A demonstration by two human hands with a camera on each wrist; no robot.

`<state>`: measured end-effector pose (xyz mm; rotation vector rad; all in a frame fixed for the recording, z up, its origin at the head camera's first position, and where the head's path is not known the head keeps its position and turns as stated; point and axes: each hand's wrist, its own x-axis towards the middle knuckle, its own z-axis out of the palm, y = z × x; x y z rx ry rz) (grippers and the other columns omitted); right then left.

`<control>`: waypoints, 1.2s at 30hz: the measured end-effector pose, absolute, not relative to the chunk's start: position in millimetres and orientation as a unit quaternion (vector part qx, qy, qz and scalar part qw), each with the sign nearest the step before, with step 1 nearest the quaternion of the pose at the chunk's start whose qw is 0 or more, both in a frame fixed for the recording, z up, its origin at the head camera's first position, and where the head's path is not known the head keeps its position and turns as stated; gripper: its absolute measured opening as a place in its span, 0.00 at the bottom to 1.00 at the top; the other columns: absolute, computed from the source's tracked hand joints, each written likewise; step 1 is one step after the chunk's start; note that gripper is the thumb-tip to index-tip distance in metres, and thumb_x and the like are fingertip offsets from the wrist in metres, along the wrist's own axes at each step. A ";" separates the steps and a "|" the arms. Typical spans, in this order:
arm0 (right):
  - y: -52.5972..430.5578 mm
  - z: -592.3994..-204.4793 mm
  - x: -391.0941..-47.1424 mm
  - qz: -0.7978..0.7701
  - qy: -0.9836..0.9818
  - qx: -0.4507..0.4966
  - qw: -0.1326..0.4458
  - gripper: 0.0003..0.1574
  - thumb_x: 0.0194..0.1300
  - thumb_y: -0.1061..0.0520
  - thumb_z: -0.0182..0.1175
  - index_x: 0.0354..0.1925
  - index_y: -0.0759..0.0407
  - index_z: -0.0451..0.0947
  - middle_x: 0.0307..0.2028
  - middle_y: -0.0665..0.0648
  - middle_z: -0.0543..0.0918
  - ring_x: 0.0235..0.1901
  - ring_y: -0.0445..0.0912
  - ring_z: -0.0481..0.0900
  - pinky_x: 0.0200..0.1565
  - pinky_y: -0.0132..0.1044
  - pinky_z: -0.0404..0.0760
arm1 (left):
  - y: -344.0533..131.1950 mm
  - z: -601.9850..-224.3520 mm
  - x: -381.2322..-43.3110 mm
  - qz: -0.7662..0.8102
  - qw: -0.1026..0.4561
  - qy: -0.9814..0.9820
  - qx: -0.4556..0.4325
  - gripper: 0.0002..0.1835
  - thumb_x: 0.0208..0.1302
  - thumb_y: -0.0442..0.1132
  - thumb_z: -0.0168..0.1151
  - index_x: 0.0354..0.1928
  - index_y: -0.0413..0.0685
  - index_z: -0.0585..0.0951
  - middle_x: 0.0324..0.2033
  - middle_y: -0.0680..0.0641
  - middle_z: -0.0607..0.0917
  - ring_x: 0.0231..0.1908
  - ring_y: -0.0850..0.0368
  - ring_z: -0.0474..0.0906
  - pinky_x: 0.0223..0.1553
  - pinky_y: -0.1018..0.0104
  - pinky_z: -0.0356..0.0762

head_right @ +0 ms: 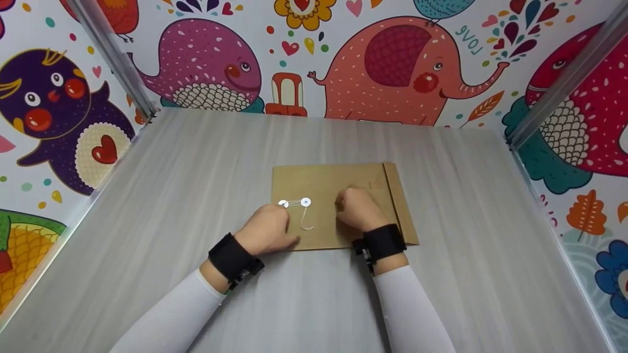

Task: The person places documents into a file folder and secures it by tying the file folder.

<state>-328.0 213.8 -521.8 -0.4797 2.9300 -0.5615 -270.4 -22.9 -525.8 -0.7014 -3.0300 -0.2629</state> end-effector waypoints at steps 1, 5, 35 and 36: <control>212.9 -521.5 -327.1 -0.174 0.969 -0.167 0.061 0.14 0.57 0.65 0.71 0.43 0.65 0.89 0.40 0.63 0.86 0.39 0.54 0.82 0.46 0.53 0.84 | -22.6 -525.0 -269.9 -0.076 0.013 -0.974 -0.214 0.21 0.60 0.54 0.73 0.24 0.43 0.87 0.30 0.45 0.90 0.36 0.49 0.88 0.40 0.58 0.87; 201.8 -521.4 -321.4 -0.153 0.971 -0.172 0.065 0.15 0.51 0.61 0.77 0.38 0.63 0.87 0.35 0.60 0.84 0.35 0.52 0.80 0.42 0.49 0.82 | -19.0 -523.2 -266.8 -0.065 0.007 -0.984 -0.167 0.21 0.63 0.56 0.71 0.24 0.47 0.86 0.28 0.47 0.89 0.34 0.51 0.87 0.33 0.58 0.85; 179.8 -519.9 -305.4 -0.133 0.966 -0.205 0.080 0.33 0.49 0.55 0.82 0.52 0.63 0.83 0.53 0.68 0.83 0.49 0.65 0.83 0.55 0.59 0.82 | -15.3 -537.6 -274.3 -0.099 0.015 -0.980 -0.174 0.06 0.56 0.37 0.77 0.29 0.45 0.87 0.28 0.49 0.89 0.31 0.53 0.86 0.37 0.61 0.85; 179.6 -519.8 -305.6 -0.134 0.967 -0.203 0.081 0.34 0.49 0.54 0.83 0.53 0.63 0.83 0.53 0.68 0.83 0.49 0.65 0.83 0.55 0.59 0.82 | -17.5 -536.7 -275.8 -0.117 0.010 -0.978 -0.173 0.06 0.55 0.35 0.77 0.28 0.44 0.87 0.28 0.48 0.89 0.32 0.52 0.86 0.38 0.60 0.85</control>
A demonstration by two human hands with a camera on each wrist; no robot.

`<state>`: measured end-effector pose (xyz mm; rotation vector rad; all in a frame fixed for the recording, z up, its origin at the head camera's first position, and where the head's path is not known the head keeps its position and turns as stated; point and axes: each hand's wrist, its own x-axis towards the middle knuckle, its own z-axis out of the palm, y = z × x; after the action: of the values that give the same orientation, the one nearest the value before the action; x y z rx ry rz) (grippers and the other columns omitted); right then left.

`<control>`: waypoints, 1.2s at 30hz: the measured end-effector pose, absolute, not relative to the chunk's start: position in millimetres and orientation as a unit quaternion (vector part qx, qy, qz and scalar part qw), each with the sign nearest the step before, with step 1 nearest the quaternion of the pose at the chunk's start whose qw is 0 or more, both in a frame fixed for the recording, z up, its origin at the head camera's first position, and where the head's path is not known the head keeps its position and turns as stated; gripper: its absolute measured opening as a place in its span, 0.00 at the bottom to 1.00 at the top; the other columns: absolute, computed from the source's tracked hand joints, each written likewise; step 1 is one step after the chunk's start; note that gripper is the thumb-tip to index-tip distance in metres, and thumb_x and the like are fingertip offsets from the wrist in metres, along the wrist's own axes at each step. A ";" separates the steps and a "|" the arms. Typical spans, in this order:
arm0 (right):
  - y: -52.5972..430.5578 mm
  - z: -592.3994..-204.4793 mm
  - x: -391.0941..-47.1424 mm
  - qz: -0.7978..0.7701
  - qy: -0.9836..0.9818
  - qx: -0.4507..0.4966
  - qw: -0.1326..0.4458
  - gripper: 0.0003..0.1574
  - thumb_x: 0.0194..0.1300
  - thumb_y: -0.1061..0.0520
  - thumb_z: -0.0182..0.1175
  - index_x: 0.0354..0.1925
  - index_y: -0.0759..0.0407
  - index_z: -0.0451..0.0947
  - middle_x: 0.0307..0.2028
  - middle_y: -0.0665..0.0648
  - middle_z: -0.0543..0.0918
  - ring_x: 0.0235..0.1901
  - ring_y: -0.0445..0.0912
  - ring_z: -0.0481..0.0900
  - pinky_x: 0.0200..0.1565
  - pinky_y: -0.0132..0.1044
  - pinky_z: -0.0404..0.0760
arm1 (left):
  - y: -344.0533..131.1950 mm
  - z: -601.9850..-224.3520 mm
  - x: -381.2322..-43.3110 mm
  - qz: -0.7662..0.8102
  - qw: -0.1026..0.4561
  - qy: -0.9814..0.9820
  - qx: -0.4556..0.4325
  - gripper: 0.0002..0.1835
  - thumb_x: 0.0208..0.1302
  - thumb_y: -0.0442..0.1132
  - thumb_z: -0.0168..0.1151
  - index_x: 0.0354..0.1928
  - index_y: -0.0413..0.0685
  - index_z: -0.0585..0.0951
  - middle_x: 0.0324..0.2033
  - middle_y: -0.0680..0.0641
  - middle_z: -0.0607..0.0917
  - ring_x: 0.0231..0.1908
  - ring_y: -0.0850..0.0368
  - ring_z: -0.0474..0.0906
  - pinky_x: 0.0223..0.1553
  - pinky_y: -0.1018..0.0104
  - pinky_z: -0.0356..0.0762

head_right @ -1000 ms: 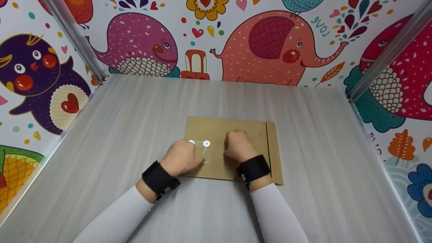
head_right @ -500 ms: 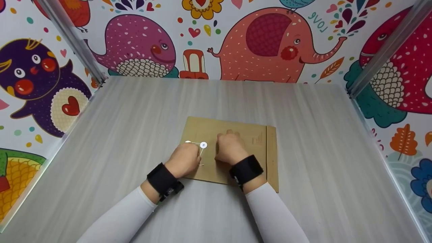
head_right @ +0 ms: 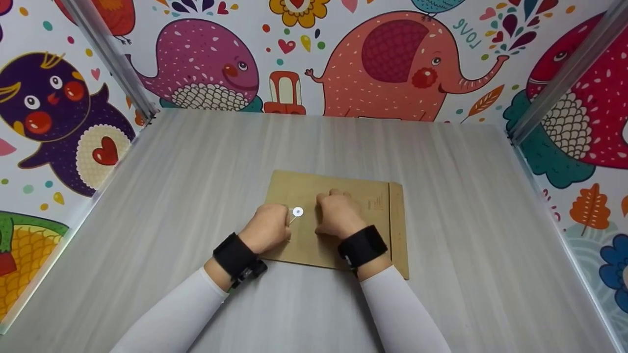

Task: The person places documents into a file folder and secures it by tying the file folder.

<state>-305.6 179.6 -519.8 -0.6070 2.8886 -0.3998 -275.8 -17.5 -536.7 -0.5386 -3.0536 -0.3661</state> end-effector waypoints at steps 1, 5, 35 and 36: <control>179.7 -519.8 -305.7 -0.134 0.967 -0.200 0.082 0.34 0.49 0.54 0.83 0.53 0.63 0.83 0.53 0.67 0.83 0.49 0.65 0.83 0.56 0.59 0.82 | -20.0 -536.2 -277.4 -0.128 0.007 -0.977 -0.172 0.05 0.55 0.33 0.76 0.28 0.43 0.87 0.28 0.47 0.89 0.32 0.50 0.86 0.39 0.58 0.86; 178.5 -519.7 -306.4 -0.136 0.969 -0.186 0.086 0.36 0.48 0.53 0.84 0.54 0.61 0.83 0.52 0.65 0.83 0.48 0.62 0.83 0.54 0.58 0.83 | -34.5 -534.1 -286.2 -0.148 0.013 -0.977 -0.156 0.04 0.56 0.27 0.71 0.27 0.40 0.85 0.30 0.43 0.89 0.34 0.46 0.86 0.41 0.55 0.86; 198.7 -538.7 -324.0 -0.172 0.970 -0.163 0.060 0.31 0.64 0.58 0.74 0.62 0.68 0.81 0.63 0.71 0.83 0.64 0.65 0.81 0.69 0.59 0.76 | -66.8 -535.6 -310.0 -0.145 0.075 -0.980 -0.118 0.41 0.74 0.57 0.65 0.80 0.45 0.67 0.76 0.30 0.68 0.78 0.24 0.59 0.74 0.32 0.65; 197.8 -539.0 -324.1 -0.175 0.970 -0.157 0.056 0.32 0.65 0.58 0.73 0.64 0.69 0.80 0.65 0.72 0.82 0.67 0.66 0.79 0.71 0.60 0.74 | -67.7 -536.8 -309.9 -0.141 0.064 -0.982 -0.111 0.43 0.74 0.60 0.64 0.81 0.46 0.64 0.78 0.30 0.65 0.79 0.23 0.55 0.75 0.30 0.63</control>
<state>-324.1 197.8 -539.0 -0.4769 2.9437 -0.5298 -309.9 -67.7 -536.8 -0.3346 -2.9651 -0.4250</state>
